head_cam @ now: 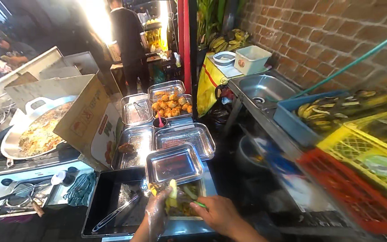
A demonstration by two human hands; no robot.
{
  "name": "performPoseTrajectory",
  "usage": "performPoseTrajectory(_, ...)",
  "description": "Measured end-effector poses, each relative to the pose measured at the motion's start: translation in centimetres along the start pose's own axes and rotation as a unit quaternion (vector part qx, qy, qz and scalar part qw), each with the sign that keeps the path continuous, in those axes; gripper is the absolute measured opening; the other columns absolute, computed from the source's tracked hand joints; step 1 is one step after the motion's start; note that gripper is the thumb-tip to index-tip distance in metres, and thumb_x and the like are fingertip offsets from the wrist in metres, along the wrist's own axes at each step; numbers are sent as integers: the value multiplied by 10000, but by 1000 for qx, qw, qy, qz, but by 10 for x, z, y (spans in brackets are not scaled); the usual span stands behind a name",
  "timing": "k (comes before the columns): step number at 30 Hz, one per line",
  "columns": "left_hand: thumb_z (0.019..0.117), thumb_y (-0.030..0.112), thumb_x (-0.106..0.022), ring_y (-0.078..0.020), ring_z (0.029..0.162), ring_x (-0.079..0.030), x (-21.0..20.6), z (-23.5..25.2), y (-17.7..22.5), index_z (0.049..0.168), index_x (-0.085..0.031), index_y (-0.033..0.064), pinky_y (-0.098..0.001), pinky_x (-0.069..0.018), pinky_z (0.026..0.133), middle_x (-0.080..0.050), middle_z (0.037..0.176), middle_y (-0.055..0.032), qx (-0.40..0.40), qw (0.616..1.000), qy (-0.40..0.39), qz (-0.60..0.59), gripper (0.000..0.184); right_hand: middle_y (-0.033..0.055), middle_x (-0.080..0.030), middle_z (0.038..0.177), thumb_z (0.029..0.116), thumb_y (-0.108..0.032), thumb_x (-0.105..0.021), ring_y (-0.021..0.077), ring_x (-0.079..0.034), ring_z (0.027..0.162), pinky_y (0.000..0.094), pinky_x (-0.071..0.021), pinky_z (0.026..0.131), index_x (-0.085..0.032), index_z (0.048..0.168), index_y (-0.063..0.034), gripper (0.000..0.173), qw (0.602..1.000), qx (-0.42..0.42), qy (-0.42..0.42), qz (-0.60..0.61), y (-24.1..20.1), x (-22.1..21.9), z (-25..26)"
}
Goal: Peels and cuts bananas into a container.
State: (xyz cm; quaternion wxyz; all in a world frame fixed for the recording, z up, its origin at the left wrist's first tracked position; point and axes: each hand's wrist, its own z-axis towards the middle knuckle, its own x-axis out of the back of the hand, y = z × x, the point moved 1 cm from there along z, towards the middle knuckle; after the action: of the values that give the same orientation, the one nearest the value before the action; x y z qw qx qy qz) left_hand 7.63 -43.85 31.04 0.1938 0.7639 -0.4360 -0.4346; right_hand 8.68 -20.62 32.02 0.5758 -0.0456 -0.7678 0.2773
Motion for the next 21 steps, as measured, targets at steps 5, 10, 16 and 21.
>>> performPoseTrajectory(5, 1048, 227, -554, -279, 842, -720, 7, 5, -3, 1236, -621, -36, -384, -603, 691, -722, 1035, -238, -23, 999, 37, 19, 331, 49, -612, 655, 1013, -680, -371, 237, -652, 669, 497, -508, 608, -665, 825, -152, 633, 998, 19, 34, 50, 18, 16, -1)
performPoseTrajectory(10, 1046, 226, -491, -291, 894, -717, -2, -1, -3, 1193, -638, -44, -401, -606, 748, -716, 1042, -243, -16, 1000, 3, -6, 340, 20, -602, 661, 1025, -683, -319, 202, -634, 669, 486, -491, 613, -662, 820, -171, 649, 994, 28, -2, 109, 13, 18, 12)
performPoseTrajectory(16, 921, 172, -571, -353, 883, -733, -2, -9, 2, 1216, -519, -79, -459, -625, 744, -708, 1017, -288, -101, 994, 12, 41, 392, 23, -608, 687, 1023, -697, -287, 210, -638, 699, 492, -488, 627, -648, 800, -169, 677, 994, 1, -43, 104, 9, 13, 17)
performPoseTrajectory(21, 920, 103, -619, -378, 873, -738, -5, -13, 11, 1240, -501, -78, -512, -644, 743, -707, 999, -276, -52, 995, 38, 77, 386, 52, -621, 679, 1008, -712, -303, 247, -667, 716, 515, -503, 631, -649, 808, -156, 685, 998, -31, -29, 49, 2, 14, 10)
